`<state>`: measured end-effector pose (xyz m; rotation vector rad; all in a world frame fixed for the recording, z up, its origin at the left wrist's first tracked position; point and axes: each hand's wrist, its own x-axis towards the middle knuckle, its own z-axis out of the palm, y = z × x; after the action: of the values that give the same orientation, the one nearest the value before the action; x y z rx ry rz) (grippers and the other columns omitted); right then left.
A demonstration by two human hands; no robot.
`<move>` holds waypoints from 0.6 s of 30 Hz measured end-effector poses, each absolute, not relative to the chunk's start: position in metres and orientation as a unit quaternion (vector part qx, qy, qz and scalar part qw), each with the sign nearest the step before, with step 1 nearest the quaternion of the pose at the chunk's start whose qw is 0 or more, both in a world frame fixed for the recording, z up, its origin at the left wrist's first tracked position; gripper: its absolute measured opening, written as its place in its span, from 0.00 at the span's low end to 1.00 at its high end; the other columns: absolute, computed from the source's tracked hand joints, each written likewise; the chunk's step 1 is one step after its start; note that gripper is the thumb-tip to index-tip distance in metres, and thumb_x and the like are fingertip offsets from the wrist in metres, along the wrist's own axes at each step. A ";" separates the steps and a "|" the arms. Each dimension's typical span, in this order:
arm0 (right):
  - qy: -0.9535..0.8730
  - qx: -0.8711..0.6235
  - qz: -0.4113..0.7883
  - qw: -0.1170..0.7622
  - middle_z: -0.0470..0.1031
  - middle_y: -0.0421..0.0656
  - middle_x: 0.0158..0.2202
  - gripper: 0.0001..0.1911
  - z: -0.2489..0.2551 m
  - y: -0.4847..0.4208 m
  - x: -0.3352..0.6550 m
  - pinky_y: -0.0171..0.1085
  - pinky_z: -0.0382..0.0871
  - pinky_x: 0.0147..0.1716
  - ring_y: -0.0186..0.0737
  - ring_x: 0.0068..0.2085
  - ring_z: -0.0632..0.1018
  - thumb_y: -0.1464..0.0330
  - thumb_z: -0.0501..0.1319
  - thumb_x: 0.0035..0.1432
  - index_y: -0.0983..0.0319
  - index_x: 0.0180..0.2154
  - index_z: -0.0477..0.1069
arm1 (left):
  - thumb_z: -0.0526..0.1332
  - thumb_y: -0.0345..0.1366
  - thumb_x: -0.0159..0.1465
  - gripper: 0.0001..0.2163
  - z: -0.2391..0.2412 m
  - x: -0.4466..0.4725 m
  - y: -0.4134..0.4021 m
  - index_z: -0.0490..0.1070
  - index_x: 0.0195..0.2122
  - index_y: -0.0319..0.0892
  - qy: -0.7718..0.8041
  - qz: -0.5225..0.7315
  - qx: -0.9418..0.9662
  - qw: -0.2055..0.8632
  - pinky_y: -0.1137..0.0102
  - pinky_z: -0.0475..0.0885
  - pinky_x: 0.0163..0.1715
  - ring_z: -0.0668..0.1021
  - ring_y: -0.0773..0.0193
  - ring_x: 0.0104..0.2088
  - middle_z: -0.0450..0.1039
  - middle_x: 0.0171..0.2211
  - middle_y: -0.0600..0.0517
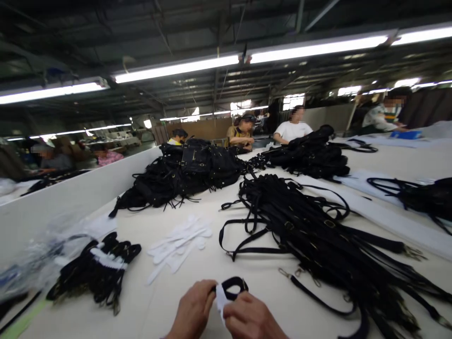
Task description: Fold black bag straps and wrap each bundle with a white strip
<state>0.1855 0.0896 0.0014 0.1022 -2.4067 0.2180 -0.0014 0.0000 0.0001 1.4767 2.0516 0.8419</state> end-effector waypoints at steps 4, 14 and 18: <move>-0.956 0.026 0.108 0.270 0.77 0.42 0.37 0.07 0.020 0.090 0.190 0.36 0.66 0.34 0.35 0.32 0.72 0.77 0.53 0.54 0.60 0.34 0.65 | 0.56 0.42 0.63 0.17 0.009 -0.003 0.001 0.71 0.53 0.47 0.697 0.410 0.465 0.359 0.65 0.69 0.44 0.77 0.59 0.39 0.79 0.37 0.51; -0.964 0.017 0.106 0.242 0.76 0.42 0.34 0.09 0.015 0.092 0.206 0.36 0.66 0.33 0.34 0.29 0.72 0.77 0.49 0.59 0.60 0.33 0.65 | 0.66 0.43 0.58 0.22 0.039 0.012 -0.023 0.72 0.49 0.36 0.497 0.577 0.205 0.615 0.75 0.65 0.28 0.71 0.72 0.24 0.71 0.26 0.52; -0.959 0.044 0.092 0.264 0.75 0.44 0.29 0.12 0.005 0.091 0.206 0.38 0.70 0.32 0.38 0.30 0.74 0.77 0.48 0.61 0.61 0.35 0.69 | 0.68 0.41 0.55 0.24 0.032 0.026 -0.028 0.71 0.50 0.34 0.405 0.557 0.196 0.698 0.71 0.67 0.27 0.73 0.69 0.21 0.74 0.24 0.50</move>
<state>0.2056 0.0914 0.0050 0.1180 -2.5917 0.2490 0.0258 -0.0276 0.0318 0.4373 0.9027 1.2412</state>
